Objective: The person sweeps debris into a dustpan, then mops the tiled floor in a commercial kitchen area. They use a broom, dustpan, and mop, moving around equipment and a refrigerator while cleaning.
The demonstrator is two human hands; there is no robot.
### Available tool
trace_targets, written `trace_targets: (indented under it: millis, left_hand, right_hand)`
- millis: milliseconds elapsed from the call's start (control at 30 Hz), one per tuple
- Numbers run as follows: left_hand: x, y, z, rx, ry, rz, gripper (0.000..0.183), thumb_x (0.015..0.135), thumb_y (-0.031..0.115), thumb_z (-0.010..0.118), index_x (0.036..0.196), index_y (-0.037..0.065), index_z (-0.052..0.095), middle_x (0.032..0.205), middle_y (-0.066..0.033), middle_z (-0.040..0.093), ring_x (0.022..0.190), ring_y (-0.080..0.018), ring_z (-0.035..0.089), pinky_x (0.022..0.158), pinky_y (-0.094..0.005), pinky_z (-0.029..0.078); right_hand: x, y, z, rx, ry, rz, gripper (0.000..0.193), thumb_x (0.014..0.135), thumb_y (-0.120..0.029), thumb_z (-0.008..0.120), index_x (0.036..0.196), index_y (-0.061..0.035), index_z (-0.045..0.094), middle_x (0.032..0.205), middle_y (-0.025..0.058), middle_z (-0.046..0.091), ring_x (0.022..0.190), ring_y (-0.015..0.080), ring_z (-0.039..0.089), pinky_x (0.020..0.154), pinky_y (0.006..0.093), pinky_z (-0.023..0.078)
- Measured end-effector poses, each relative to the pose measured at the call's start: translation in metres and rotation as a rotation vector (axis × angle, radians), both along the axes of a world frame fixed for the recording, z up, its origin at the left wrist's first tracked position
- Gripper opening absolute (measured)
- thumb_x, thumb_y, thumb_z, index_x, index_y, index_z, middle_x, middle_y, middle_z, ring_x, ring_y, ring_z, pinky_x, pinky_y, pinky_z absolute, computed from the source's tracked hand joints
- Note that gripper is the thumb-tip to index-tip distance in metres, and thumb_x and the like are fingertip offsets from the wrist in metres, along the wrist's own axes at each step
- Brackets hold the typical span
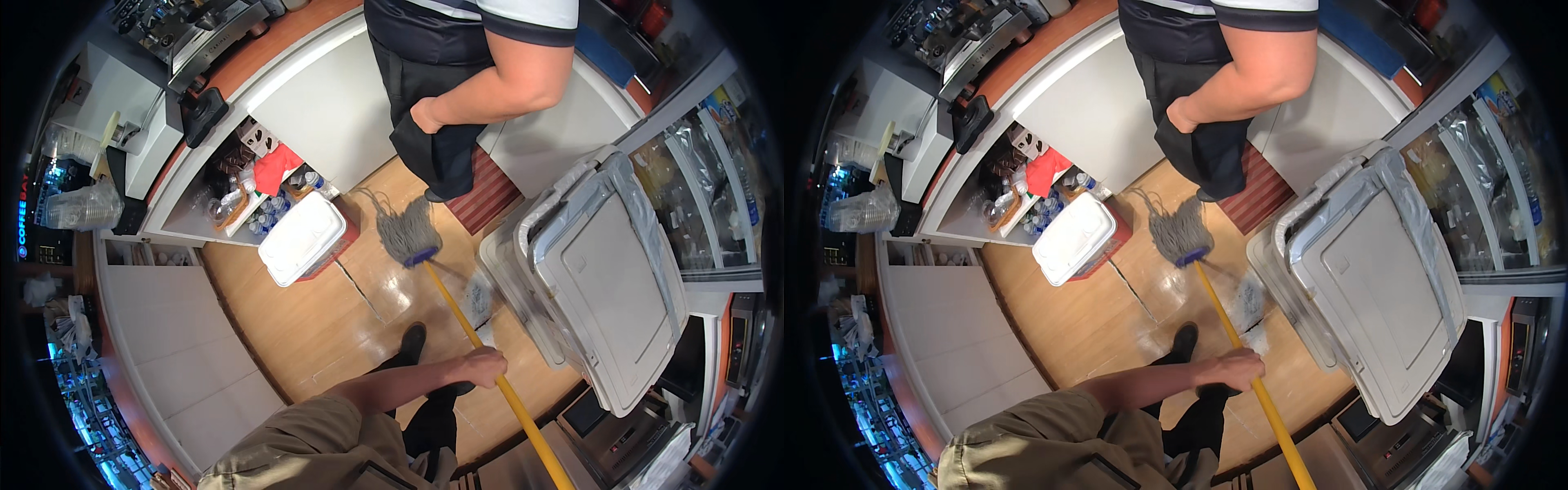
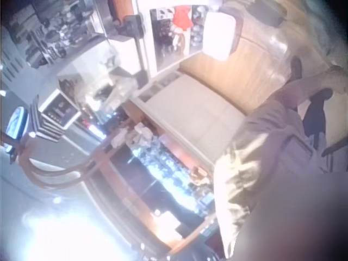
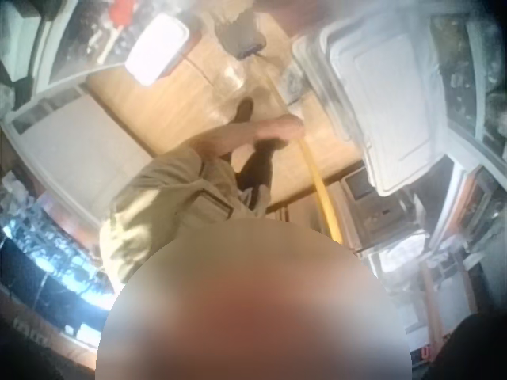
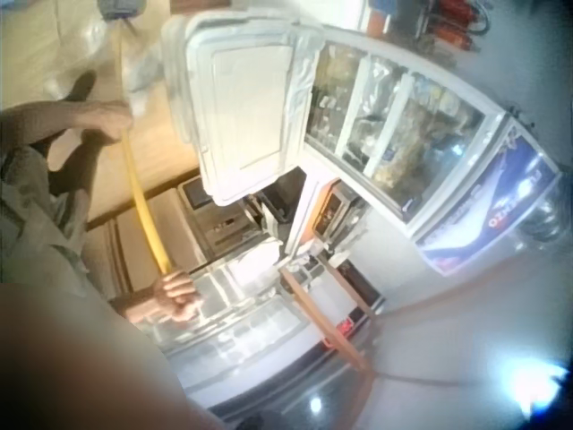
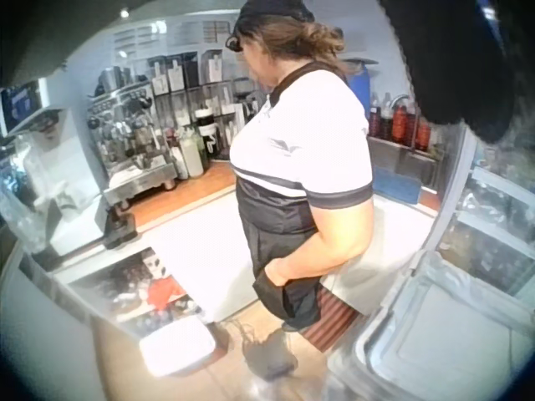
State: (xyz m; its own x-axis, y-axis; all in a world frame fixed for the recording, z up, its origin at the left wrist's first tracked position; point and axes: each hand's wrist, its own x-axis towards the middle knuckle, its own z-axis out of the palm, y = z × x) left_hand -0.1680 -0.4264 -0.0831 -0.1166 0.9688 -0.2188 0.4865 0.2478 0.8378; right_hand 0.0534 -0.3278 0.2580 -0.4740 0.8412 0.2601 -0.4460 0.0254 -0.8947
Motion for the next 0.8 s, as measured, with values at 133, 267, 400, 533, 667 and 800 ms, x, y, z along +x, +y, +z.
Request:
trace_targets:
  millis: [133, 267, 400, 533, 667, 800]
  left_hand:
    - [-0.010, -0.002, 0.034, 0.112, -0.077, -0.097, 0.019, 0.060, 0.017, 0.067, 0.070, 0.000, 0.070, 0.066, -0.0224, 0.064, 0.071, -0.0415, 0.065, 0.067, -0.0484, 0.053]
    - [-0.063, -0.027, 0.003, 0.052, 0.042, -0.059, 0.018, 0.060, 0.016, 0.067, 0.069, 0.001, 0.069, 0.067, -0.0225, 0.064, 0.072, -0.0422, 0.065, 0.069, -0.0484, 0.053]
    - [-0.136, -0.060, -0.054, 0.044, 0.127, 0.067, 0.020, 0.061, 0.016, 0.068, 0.077, 0.003, 0.070, 0.076, -0.0206, 0.066, 0.083, -0.0394, 0.065, 0.076, -0.0480, 0.052]
    - [-0.165, -0.077, -0.087, 0.234, 0.386, 0.332, 0.013, 0.061, 0.018, 0.068, 0.067, 0.008, 0.064, 0.070, -0.0127, 0.064, 0.079, -0.0339, 0.063, 0.080, -0.0417, 0.047]
    - [-0.130, -0.070, -0.089, 0.242, 0.254, 0.242, 0.012, 0.062, 0.020, 0.067, 0.067, 0.010, 0.062, 0.069, -0.0111, 0.063, 0.081, -0.0322, 0.063, 0.083, -0.0409, 0.045]
    - [-0.108, -0.062, -0.081, 0.150, 0.194, 0.057, 0.013, 0.063, 0.022, 0.068, 0.066, 0.011, 0.061, 0.070, -0.0112, 0.064, 0.079, -0.0316, 0.064, 0.080, -0.0413, 0.046]
  right_hand:
    - [-0.016, -0.014, 0.026, 0.097, 0.128, 0.090, 0.033, 0.097, -0.025, 0.043, 0.067, -0.0107, 0.040, 0.054, 0.0049, 0.039, 0.048, 0.0178, 0.038, 0.047, 0.0335, 0.037]
    - [-0.048, -0.043, -0.011, 0.048, 0.062, -0.056, 0.033, 0.100, -0.023, 0.040, 0.070, -0.0108, 0.038, 0.055, 0.0057, 0.039, 0.049, 0.0185, 0.037, 0.048, 0.0342, 0.037]
    - [-0.082, -0.074, -0.082, -0.096, 0.023, 0.005, 0.032, 0.102, -0.023, 0.039, 0.073, -0.0101, 0.043, 0.058, 0.0074, 0.043, 0.057, 0.0210, 0.044, 0.061, 0.0409, 0.041]
    - [-0.095, -0.088, -0.122, -0.131, -0.007, 0.033, 0.027, 0.099, -0.019, 0.043, 0.074, -0.0097, 0.048, 0.061, 0.0071, 0.048, 0.063, 0.0220, 0.048, 0.068, 0.0423, 0.040]
    - [-0.078, -0.082, -0.095, -0.157, -0.080, -0.084, 0.023, 0.094, -0.015, 0.046, 0.072, -0.0104, 0.046, 0.060, 0.0050, 0.046, 0.059, 0.0208, 0.046, 0.066, 0.0408, 0.039]
    - [-0.074, -0.087, -0.063, -0.105, 0.036, -0.086, 0.021, 0.091, -0.013, 0.048, 0.071, -0.0110, 0.045, 0.059, 0.0042, 0.045, 0.055, 0.0196, 0.044, 0.067, 0.0404, 0.038]
